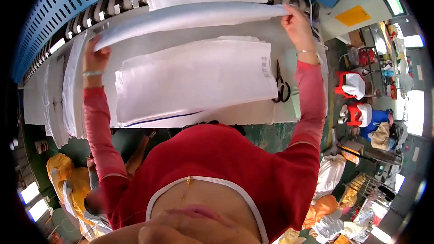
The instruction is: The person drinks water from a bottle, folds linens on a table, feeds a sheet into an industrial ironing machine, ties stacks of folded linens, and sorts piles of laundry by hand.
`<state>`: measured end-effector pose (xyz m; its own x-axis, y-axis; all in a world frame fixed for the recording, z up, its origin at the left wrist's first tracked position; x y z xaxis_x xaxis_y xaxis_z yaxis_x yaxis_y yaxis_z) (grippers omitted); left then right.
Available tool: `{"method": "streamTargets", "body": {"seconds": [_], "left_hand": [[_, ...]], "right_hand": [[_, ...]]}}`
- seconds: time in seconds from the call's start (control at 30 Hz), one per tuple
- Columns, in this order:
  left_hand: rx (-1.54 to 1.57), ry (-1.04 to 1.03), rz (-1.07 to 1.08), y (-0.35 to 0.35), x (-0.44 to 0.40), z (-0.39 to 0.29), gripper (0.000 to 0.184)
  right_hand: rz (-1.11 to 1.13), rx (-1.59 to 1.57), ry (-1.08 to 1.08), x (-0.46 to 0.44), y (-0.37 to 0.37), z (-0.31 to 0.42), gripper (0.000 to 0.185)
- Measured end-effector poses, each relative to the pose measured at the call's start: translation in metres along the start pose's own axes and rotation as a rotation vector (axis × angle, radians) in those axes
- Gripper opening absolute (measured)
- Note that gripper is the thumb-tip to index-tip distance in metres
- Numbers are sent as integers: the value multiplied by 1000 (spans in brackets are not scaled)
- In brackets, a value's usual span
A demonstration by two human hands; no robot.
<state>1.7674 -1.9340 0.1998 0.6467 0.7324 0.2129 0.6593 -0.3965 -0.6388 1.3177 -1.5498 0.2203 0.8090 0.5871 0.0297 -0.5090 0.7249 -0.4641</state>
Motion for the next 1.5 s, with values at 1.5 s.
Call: {"method": "streamTargets", "body": {"seconds": [1.5], "left_hand": [[-695, 18, -64, 43, -269, 148, 90]], "right_hand": [[-134, 904, 214, -174, 106, -128, 65]]}}
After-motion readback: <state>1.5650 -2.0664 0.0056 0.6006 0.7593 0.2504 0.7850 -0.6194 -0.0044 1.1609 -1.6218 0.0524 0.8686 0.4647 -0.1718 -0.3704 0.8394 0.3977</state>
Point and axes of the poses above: each hand's wrist, its own x-axis away from the middle knuckle, its own y-axis out of the back of the hand, z = x × y, the point moved 8 cm from there along -x, towards the middle knuckle, and after that the axes turned 7 degrees about y, right-handed, at the moved point
